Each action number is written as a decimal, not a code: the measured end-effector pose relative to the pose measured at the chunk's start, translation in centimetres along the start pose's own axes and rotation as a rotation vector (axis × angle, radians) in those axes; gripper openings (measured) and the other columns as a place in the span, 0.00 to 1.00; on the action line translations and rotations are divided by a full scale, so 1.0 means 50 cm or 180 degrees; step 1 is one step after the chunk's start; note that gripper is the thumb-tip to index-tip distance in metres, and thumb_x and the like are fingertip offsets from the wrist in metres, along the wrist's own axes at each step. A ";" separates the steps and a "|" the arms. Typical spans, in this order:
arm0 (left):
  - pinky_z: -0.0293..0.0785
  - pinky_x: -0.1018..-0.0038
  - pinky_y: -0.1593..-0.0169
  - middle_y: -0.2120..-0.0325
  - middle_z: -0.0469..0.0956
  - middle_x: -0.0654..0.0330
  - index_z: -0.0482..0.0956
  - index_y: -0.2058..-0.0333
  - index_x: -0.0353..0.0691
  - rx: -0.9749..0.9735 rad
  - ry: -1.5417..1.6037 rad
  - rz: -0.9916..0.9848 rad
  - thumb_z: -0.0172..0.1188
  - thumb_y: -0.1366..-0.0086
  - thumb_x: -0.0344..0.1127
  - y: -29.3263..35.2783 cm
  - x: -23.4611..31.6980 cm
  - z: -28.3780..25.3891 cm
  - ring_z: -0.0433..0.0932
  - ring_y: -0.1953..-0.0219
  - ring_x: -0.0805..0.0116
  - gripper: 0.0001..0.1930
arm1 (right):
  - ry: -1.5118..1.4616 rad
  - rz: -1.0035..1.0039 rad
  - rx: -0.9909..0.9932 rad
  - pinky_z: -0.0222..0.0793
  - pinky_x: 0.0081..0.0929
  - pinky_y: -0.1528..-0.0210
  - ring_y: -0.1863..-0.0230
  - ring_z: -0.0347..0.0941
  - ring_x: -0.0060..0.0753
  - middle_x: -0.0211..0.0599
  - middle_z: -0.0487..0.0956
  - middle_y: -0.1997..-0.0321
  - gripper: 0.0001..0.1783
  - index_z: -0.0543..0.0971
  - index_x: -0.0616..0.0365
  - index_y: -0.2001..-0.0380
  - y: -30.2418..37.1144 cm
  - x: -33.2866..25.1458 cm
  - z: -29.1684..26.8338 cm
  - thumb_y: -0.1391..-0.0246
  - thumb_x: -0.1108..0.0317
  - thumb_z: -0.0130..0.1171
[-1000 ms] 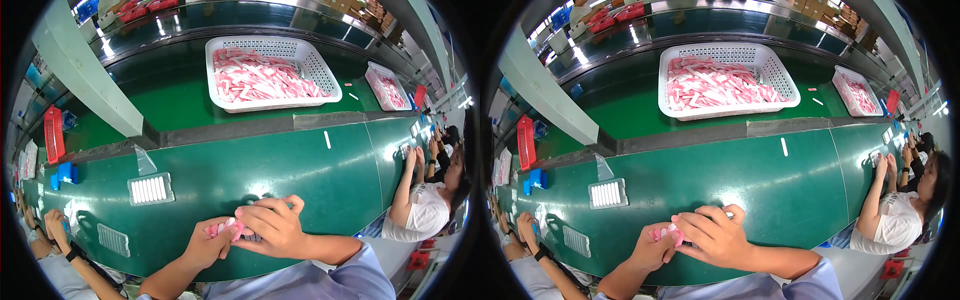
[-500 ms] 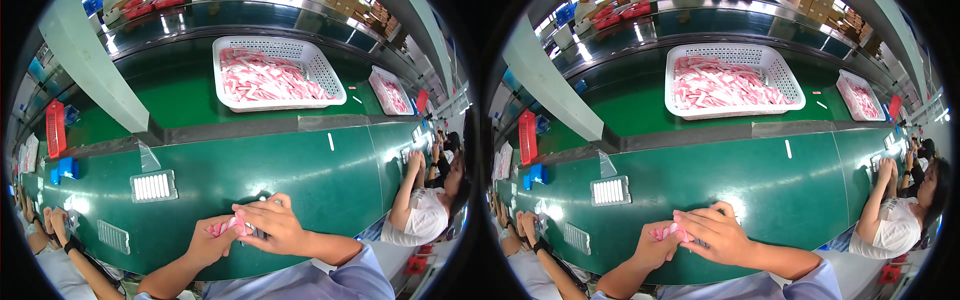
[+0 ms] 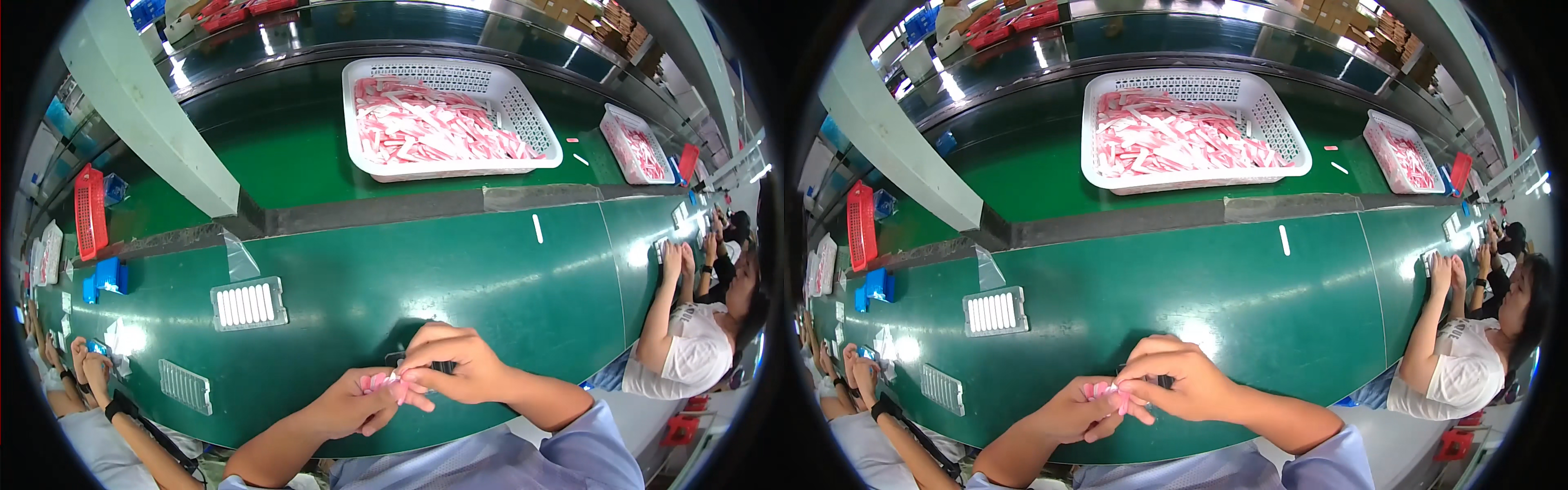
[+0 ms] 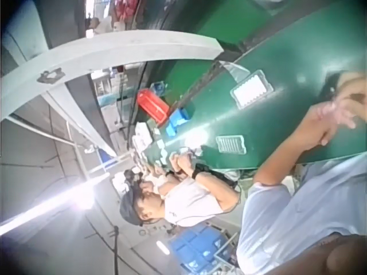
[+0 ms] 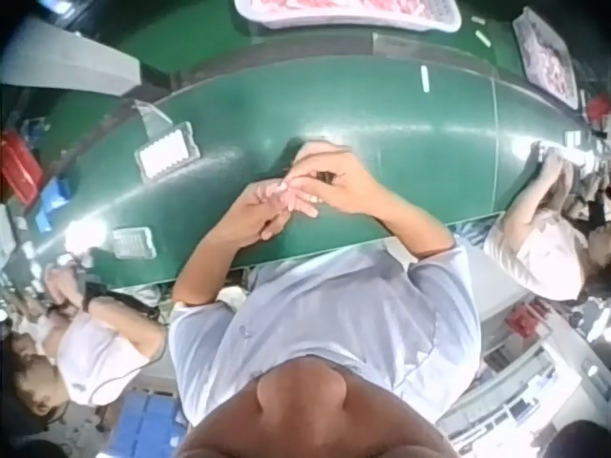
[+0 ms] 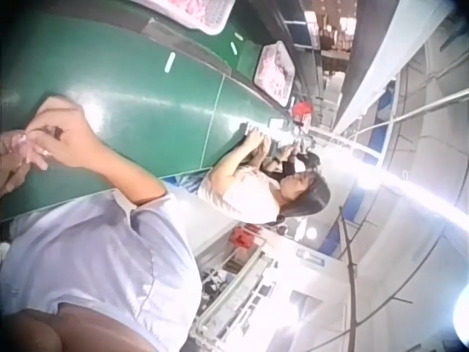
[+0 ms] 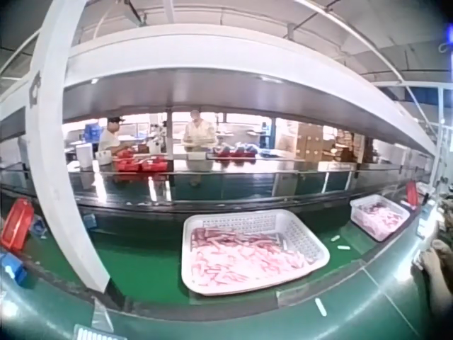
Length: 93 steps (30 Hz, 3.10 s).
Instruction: The person places strips one by one into the slots of plastic packaging trays by hand, presses them into position, and gathers additional strips from a basket.
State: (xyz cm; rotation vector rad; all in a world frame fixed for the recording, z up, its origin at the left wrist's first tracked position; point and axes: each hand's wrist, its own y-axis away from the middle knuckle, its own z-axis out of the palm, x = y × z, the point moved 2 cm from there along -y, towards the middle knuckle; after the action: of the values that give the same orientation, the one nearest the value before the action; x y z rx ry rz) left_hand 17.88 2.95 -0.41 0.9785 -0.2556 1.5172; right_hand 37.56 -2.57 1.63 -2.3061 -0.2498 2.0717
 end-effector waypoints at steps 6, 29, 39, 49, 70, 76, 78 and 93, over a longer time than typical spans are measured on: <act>0.58 0.81 0.82 0.66 0.85 0.53 0.77 0.46 0.35 0.0228 -0.0109 0.0054 0.49 0.21 0.42 0.002 0.003 -0.004 0.62 0.87 0.82 0.18 | 0.0486 -0.0070 0.0318 0.69 0.25 0.66 0.70 0.73 0.24 0.33 0.80 0.70 0.09 0.86 0.59 0.56 0.005 0.001 -0.010 0.40 0.74 0.64; 0.61 0.83 0.81 0.67 0.87 0.52 0.78 0.51 0.28 0.0592 -0.0960 0.0597 0.48 0.22 0.34 0.008 0.014 -0.008 0.65 0.89 0.82 0.15 | 0.0115 0.0027 0.0880 0.65 0.22 0.70 0.73 0.70 0.20 0.31 0.79 0.72 0.03 0.85 0.60 0.68 0.007 0.010 -0.038 0.47 0.77 0.70; 0.61 0.82 0.81 0.79 0.78 0.68 0.81 0.49 0.31 0.0848 -0.1034 0.0463 0.53 0.23 0.36 0.002 0.004 -0.008 0.66 0.86 0.85 0.15 | 0.0866 0.0026 0.0177 0.64 0.23 0.69 0.73 0.69 0.18 0.28 0.76 0.77 0.04 0.85 0.56 0.71 0.004 -0.009 -0.021 0.47 0.77 0.69; 0.63 0.83 0.81 0.67 0.85 0.65 0.85 0.52 0.32 0.0961 -0.1062 0.0644 0.55 0.24 0.35 0.004 0.011 -0.014 0.68 0.85 0.85 0.14 | -0.0671 0.0489 0.0974 0.68 0.19 0.73 0.75 0.77 0.19 0.33 0.84 0.73 0.04 0.87 0.64 0.66 0.021 -0.021 -0.114 0.44 0.82 0.66; 0.71 0.78 0.76 0.66 0.87 0.65 0.83 0.51 0.38 0.0850 -0.3254 0.1192 0.60 0.30 0.29 0.003 0.007 0.015 0.72 0.82 0.78 0.11 | 0.0213 0.1077 -0.0132 0.61 0.18 0.77 0.82 0.67 0.13 0.25 0.80 0.81 0.05 0.78 0.61 0.75 0.016 0.015 -0.108 0.50 0.79 0.64; 0.79 0.76 0.72 0.61 0.86 0.68 0.78 0.49 0.42 0.0194 -0.4272 0.2160 0.66 0.44 0.25 -0.001 -0.008 0.030 0.82 0.74 0.72 0.22 | -0.0938 0.1524 0.0014 0.66 0.19 0.81 0.84 0.74 0.20 0.38 0.83 0.77 0.03 0.77 0.64 0.71 0.012 0.020 -0.122 0.48 0.82 0.60; 0.78 0.76 0.73 0.59 0.86 0.68 0.78 0.50 0.43 0.0159 -0.4359 0.2208 0.66 0.47 0.25 -0.001 -0.013 0.029 0.82 0.74 0.74 0.23 | -0.1446 0.1578 0.0103 0.68 0.21 0.83 0.83 0.77 0.24 0.43 0.84 0.75 0.03 0.77 0.65 0.69 0.014 0.029 -0.129 0.47 0.83 0.58; 0.73 0.80 0.76 0.49 0.82 0.64 0.78 0.51 0.42 0.0222 -0.6347 0.2513 0.65 0.41 0.40 -0.011 -0.026 0.068 0.76 0.77 0.80 0.19 | -0.1091 0.1359 -0.0262 0.75 0.22 0.72 0.76 0.82 0.27 0.42 0.85 0.72 0.03 0.80 0.66 0.70 0.032 0.025 -0.129 0.46 0.80 0.65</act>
State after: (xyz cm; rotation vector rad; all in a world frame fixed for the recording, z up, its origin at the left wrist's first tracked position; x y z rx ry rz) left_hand 19.65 -0.12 0.57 2.2994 -2.1399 0.5386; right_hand 44.22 -3.46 0.92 -2.1830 0.1742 2.7061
